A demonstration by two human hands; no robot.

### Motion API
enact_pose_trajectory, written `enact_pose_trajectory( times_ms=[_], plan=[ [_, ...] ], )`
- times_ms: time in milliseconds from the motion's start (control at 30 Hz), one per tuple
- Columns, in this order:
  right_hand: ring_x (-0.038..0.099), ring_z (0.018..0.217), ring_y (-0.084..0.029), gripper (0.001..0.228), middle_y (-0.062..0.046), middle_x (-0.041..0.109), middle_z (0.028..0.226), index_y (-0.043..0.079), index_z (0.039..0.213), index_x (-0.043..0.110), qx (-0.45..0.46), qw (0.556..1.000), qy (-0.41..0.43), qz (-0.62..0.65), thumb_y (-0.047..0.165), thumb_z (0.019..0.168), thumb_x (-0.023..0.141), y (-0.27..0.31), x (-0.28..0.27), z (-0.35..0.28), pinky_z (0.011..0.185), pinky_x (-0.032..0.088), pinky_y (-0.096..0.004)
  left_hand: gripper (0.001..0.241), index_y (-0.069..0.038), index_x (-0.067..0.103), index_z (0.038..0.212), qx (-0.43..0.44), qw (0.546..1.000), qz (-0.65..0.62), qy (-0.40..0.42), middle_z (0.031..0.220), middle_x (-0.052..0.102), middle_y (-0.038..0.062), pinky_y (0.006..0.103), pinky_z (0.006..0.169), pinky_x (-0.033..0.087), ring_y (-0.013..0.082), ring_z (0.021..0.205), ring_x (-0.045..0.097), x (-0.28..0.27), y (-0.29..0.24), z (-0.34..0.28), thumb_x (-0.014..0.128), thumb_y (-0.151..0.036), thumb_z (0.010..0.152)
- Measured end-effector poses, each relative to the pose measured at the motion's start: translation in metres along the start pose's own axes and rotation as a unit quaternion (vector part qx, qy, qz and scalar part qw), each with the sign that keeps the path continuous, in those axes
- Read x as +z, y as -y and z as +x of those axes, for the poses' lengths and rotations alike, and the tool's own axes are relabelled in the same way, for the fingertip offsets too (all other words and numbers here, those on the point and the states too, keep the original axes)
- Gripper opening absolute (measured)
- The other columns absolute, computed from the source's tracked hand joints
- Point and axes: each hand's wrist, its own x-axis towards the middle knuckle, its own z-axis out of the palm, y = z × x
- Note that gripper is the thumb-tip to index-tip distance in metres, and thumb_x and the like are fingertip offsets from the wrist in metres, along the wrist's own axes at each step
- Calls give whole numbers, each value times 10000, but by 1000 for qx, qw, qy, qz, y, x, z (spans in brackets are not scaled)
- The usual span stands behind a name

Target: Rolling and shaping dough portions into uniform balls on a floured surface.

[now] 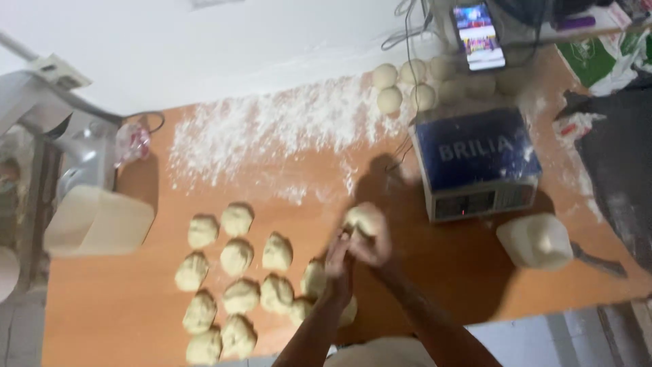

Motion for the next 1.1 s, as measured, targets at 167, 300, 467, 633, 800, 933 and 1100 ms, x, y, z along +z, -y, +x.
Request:
enact_pose_trajectory(
  times_ms=[167, 300, 467, 633, 800, 933, 1100],
  plan=[
    [593, 1251, -417, 775, -203, 554, 1444, 157, 1465, 538, -150, 895, 276, -317, 574, 844, 741, -19, 1, 112, 1036, 461, -570, 963, -112, 367, 1562, -119, 988, 66, -74, 1322, 590, 228, 579, 909, 524, 346, 1131, 657, 66, -14, 132, 850, -419, 787],
    [582, 1283, -331, 560, -80, 575, 1406, 197, 1464, 520, -103, 874, 218, -421, 295, 950, 718, -45, 14, 242, 994, 520, -512, 826, 47, 512, 1389, -8, 966, 256, 43, 1206, 639, 299, 491, 928, 526, 375, 1087, 651, 113, 1, 247, 883, -338, 760],
    [633, 1118, -421, 620, -231, 586, 1238, 74, 1261, 679, -296, 728, 111, -609, 179, 679, 866, -155, 30, 389, 967, 498, -570, 873, -174, 539, 1354, 59, 808, 566, 154, 1380, 530, 157, 560, 990, 521, 439, 1208, 616, 166, 58, 405, 919, -543, 659],
    [586, 1166, -392, 523, -232, 558, 1261, 62, 1274, 601, 27, 677, 216, -703, 396, 892, 727, -127, 30, 412, 878, 545, -570, 331, -197, 539, 1025, 274, 725, 547, 316, 1005, 473, 47, 379, 876, 554, 249, 904, 547, 244, 7, 464, 697, -363, 787],
    [422, 1346, -433, 807, -257, 411, 1497, 47, 1455, 443, 55, 665, 254, -700, 362, 811, 811, -131, 10, 407, 1010, 451, -569, 823, -96, 484, 1409, 301, 658, 670, 166, 1298, 506, 186, 521, 937, 492, 326, 1093, 563, 257, 3, 470, 847, -455, 762],
    [495, 1233, -402, 802, -217, 478, 1378, 76, 1423, 440, 45, 675, 252, -692, 285, 765, 849, -122, 13, 410, 908, 532, -520, 267, -109, 637, 1199, 332, 662, 625, 248, 1307, 567, 123, 455, 1017, 502, 283, 1175, 563, 261, -19, 436, 617, -219, 956],
    [546, 1194, -322, 711, -136, 512, 1367, 190, 1395, 564, 43, 697, 250, -671, 262, 759, 873, -116, 14, 409, 825, 565, -542, 329, -174, 636, 1332, 332, 653, 646, 214, 1520, 442, 134, 503, 1154, 377, 368, 1407, 374, 238, 11, 462, 527, -256, 1032]
  ],
)
